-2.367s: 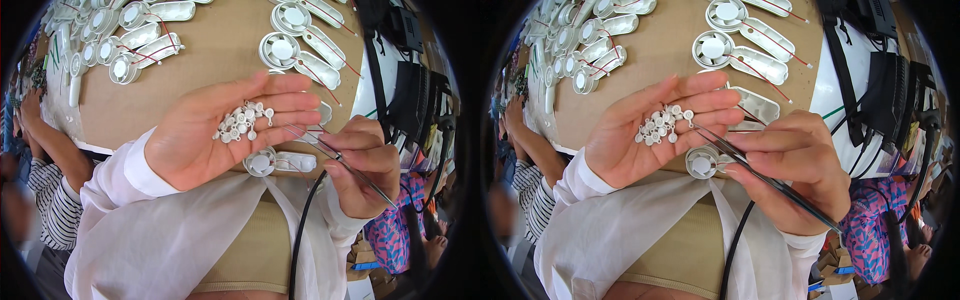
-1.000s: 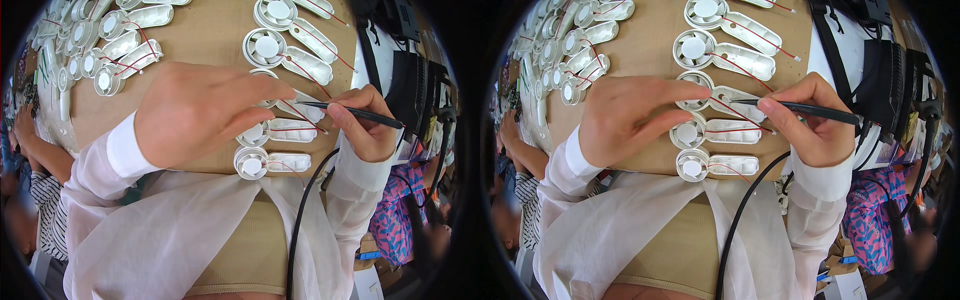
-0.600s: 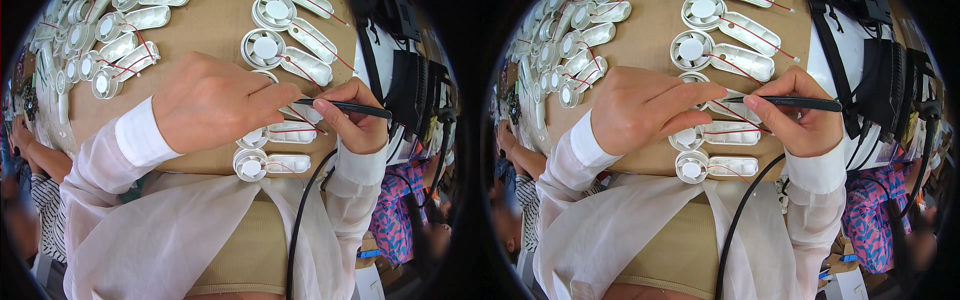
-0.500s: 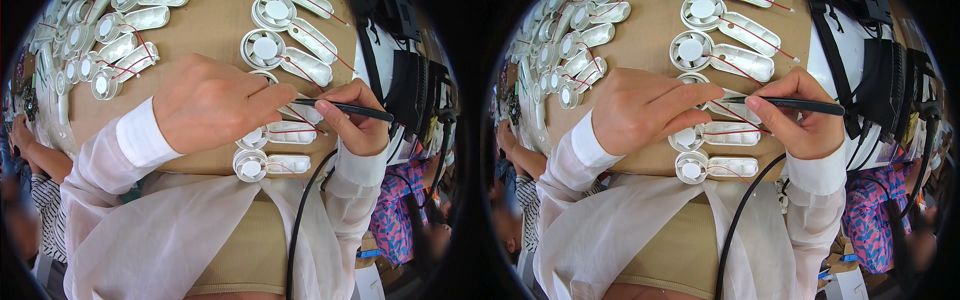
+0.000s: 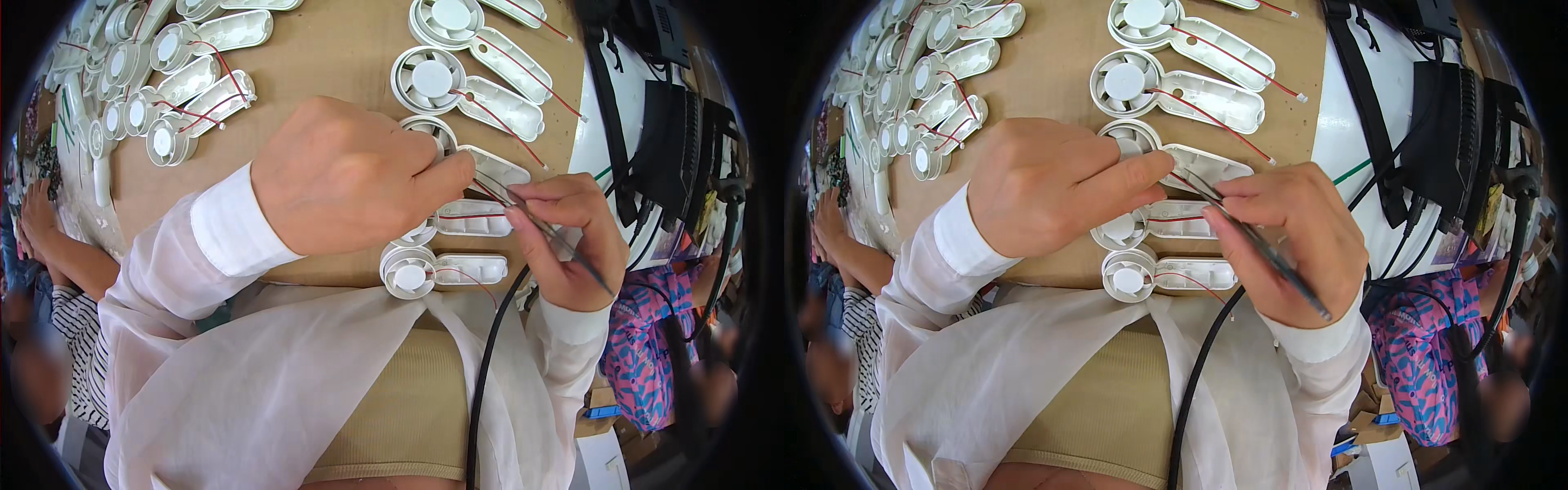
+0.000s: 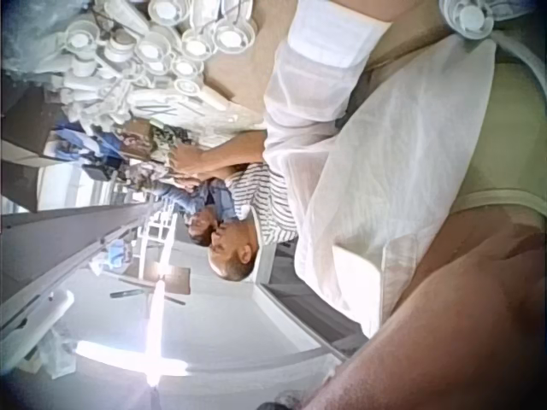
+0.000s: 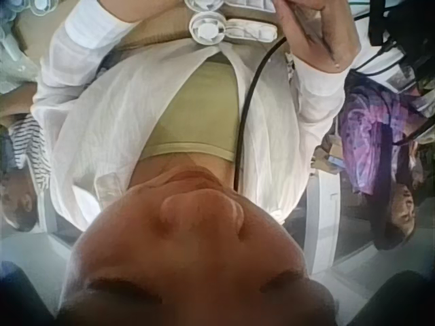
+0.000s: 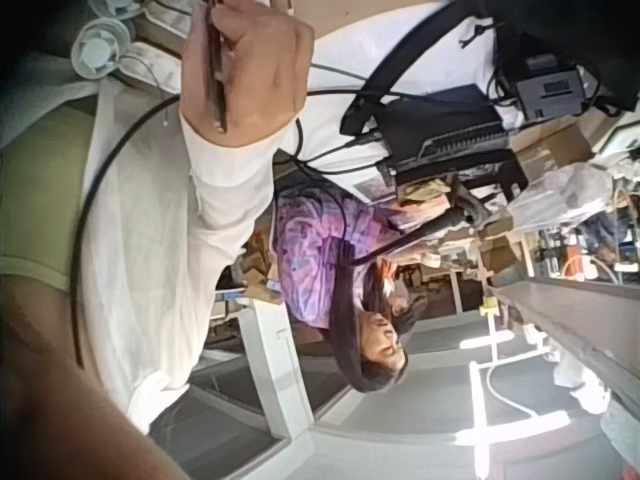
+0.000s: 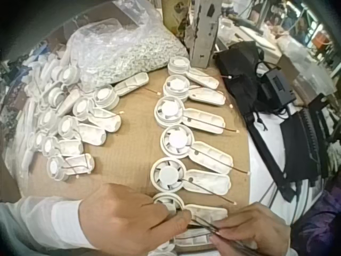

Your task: Soldering electrical wires onto white plastic components at a workbench.

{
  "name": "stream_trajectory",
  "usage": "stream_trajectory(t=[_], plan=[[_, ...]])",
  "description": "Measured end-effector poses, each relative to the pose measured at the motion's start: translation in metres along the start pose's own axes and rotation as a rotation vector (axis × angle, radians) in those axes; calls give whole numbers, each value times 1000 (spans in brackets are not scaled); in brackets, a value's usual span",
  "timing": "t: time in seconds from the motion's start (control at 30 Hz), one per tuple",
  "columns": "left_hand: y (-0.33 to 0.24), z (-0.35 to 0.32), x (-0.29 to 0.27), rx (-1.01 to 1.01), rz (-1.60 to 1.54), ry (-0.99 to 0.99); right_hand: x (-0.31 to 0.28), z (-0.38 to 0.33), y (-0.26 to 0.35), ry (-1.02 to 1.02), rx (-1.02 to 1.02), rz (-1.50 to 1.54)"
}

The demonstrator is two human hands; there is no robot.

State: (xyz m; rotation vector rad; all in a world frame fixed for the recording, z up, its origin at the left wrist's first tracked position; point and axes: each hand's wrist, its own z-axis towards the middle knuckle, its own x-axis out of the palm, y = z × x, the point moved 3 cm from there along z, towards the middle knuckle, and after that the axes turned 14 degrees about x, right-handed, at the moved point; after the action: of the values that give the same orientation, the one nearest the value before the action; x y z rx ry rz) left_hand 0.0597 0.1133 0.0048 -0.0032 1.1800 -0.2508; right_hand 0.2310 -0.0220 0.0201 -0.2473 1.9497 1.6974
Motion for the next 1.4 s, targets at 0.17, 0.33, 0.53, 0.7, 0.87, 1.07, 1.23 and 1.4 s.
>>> stream_trajectory(t=[0.17,0.33,0.53,0.7,0.87,1.07,1.23,1.4], plan=[[-1,0,2,-12,51,-19,7,-5,8,-29,-75,-146],[-1,-1,2,-8,6,31,9,-7,10,-53,-103,-234],[-1,-1,1,-22,-1,37,11,-8,13,-72,-127,-263],[-1,-2,0,-11,-18,96,11,-11,11,-87,-110,-218],[-3,0,3,-28,6,42,9,-11,6,-91,-31,-128],[-3,-6,7,-60,-49,6,14,-6,-3,-127,-27,-34],[-1,-7,4,-100,-103,45,11,-4,0,-49,-36,-33],[1,-9,4,-110,-109,39,7,-2,7,0,28,-3]])
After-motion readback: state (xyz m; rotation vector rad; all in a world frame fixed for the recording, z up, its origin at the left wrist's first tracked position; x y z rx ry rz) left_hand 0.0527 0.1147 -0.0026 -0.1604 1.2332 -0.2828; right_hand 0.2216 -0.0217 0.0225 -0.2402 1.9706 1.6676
